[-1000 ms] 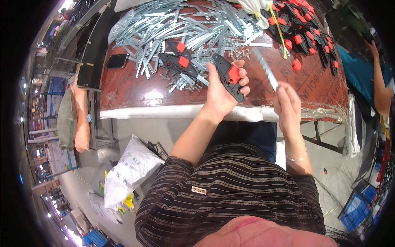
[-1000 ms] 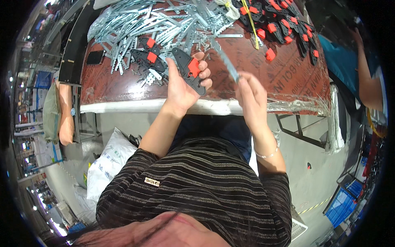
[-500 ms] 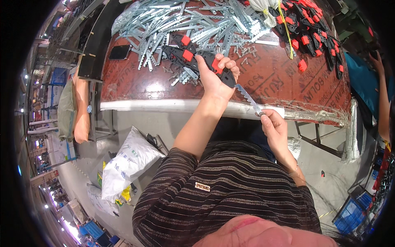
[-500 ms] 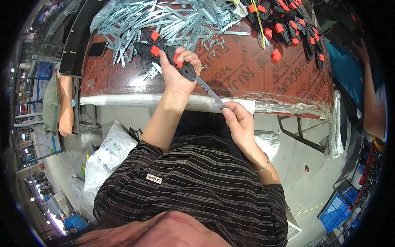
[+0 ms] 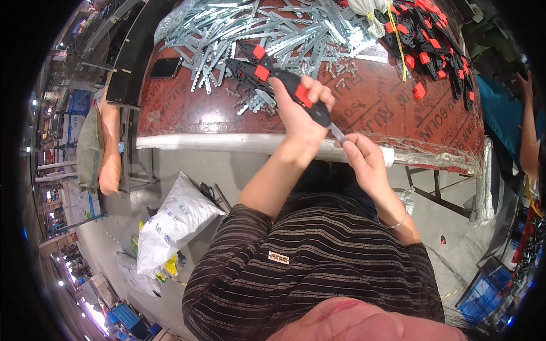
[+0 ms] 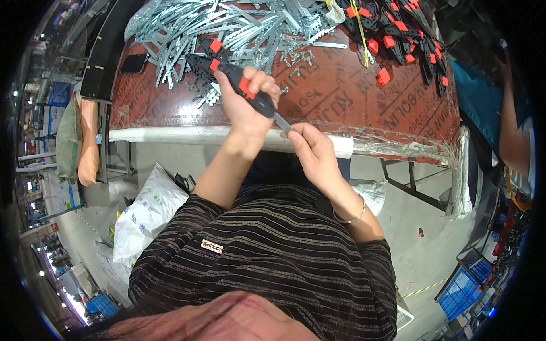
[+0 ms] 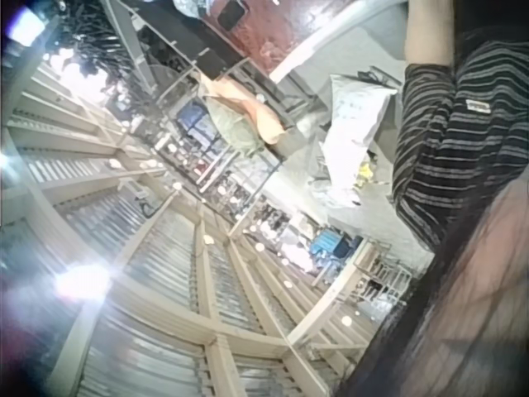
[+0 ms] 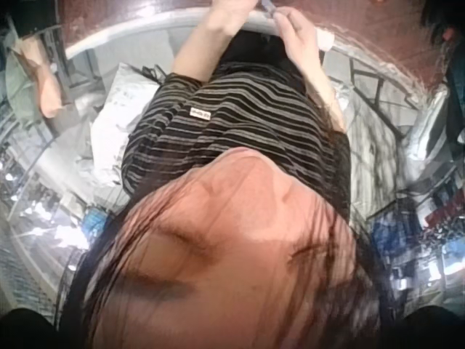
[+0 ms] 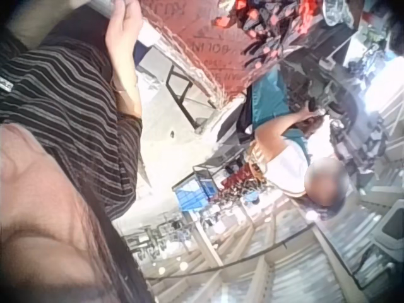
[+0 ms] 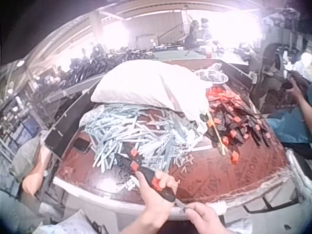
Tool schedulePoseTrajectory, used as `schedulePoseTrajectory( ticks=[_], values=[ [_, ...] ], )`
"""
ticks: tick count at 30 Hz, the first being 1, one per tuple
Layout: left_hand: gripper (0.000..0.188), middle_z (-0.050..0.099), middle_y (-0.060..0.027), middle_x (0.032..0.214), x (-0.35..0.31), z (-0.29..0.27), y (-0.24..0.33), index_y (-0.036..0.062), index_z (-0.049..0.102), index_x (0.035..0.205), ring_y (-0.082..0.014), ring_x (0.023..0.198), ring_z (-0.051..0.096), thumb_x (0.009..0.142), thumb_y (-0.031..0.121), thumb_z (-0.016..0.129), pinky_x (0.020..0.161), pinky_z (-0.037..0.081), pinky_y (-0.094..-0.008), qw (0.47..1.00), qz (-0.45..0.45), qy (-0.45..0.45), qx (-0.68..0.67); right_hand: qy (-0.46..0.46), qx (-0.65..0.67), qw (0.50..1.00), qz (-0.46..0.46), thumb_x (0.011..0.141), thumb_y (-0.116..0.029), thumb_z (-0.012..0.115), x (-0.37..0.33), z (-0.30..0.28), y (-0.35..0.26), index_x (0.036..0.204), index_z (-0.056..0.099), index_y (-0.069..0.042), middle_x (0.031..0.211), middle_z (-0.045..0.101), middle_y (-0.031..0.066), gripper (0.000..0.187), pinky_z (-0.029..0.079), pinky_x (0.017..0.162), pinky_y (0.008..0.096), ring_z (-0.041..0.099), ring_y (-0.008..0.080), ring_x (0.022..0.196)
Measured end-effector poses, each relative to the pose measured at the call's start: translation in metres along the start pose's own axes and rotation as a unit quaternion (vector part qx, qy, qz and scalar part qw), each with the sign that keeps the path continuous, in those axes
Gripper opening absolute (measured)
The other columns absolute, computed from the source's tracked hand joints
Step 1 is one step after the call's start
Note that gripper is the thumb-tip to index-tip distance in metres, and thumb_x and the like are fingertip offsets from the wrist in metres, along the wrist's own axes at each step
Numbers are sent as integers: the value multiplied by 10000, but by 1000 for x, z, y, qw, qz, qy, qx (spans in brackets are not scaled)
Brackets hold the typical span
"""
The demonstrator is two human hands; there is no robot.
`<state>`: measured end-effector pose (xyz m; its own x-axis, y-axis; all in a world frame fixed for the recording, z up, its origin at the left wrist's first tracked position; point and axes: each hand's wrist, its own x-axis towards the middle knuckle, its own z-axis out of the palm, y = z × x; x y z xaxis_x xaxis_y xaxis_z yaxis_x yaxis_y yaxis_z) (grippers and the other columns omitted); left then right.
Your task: The person repeatedly picks up metal saw blades and red-and-black plastic handles from a table. They insert the blade into the handle and place the assembled unit on the table. The person briefly bends down to retrieve a dropped blade before resuming assembly.
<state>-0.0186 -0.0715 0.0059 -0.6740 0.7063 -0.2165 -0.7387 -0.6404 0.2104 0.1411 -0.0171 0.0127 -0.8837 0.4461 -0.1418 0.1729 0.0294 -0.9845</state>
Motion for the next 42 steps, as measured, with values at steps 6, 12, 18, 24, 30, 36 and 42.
schedulePoseTrajectory(
  ticks=[6, 12, 18, 24, 30, 36, 42],
  values=[
    [619, 419, -10, 613, 1, -2, 12, 108, 475, 761, -173, 630, 434, 850, 697, 307, 595, 389, -275, 999, 10, 36, 18, -44, -22, 998, -45, 920, -174, 490, 41, 17, -4, 859, 562, 20, 644, 513, 68, 216, 418, 592, 297, 474, 150, 606],
    [553, 568, -56, 846, 14, -5, 58, 77, 531, 974, -212, 794, 555, 938, 556, 257, 723, 465, -356, 989, 131, 34, 55, -130, -40, 990, -33, 934, -204, 479, 72, 19, -22, 850, 565, 9, 645, 524, 47, 245, 414, 574, 286, 476, 111, 613],
    [539, 596, -147, 955, 53, -13, 125, 35, 519, 1037, -261, 902, 577, 964, 490, 240, 826, 480, -401, 948, 276, 84, 132, 72, -368, 893, -249, 849, -122, 511, 155, 2, -10, 881, 599, -43, 761, 593, 89, 123, 482, 635, 384, 593, 299, 729],
    [387, 514, -157, 1147, 108, -45, 158, -36, 395, 1241, -233, 1025, 521, 875, 10, 513, 899, 423, -343, 896, 349, 53, 270, 89, -617, 686, -375, 717, -106, 570, 260, -22, 7, 835, 632, -96, 896, 594, 36, 134, 485, 730, 354, 543, 223, 980],
    [420, 403, -143, 1330, 94, 1, 124, -24, 376, 1274, -229, 1288, 331, 859, -48, 437, 1087, 221, -354, 824, 402, 39, 398, 35, -675, 626, -389, 762, -139, 549, 261, -40, -11, 800, 636, -137, 828, 594, -29, 95, 430, 684, 301, 530, 153, 921],
    [293, 536, -109, 1153, 112, 40, 50, -11, 526, 1139, -177, 1095, 488, 848, 26, 524, 960, 363, -300, 783, 274, -79, 552, 93, -549, 741, -374, 756, -120, 554, 180, -71, -13, 885, 513, -78, 717, 557, 79, 142, 437, 640, 386, 560, 269, 729],
    [404, 613, -157, 1047, 167, 63, -60, -42, 562, 1114, -215, 954, 595, 811, 215, 628, 822, 475, -332, 696, 114, -202, 679, 200, -165, 959, -114, 907, -102, 481, 40, -98, 22, 966, 442, -30, 618, 478, 52, 101, 396, 512, 295, 487, 177, 535]
  ],
)
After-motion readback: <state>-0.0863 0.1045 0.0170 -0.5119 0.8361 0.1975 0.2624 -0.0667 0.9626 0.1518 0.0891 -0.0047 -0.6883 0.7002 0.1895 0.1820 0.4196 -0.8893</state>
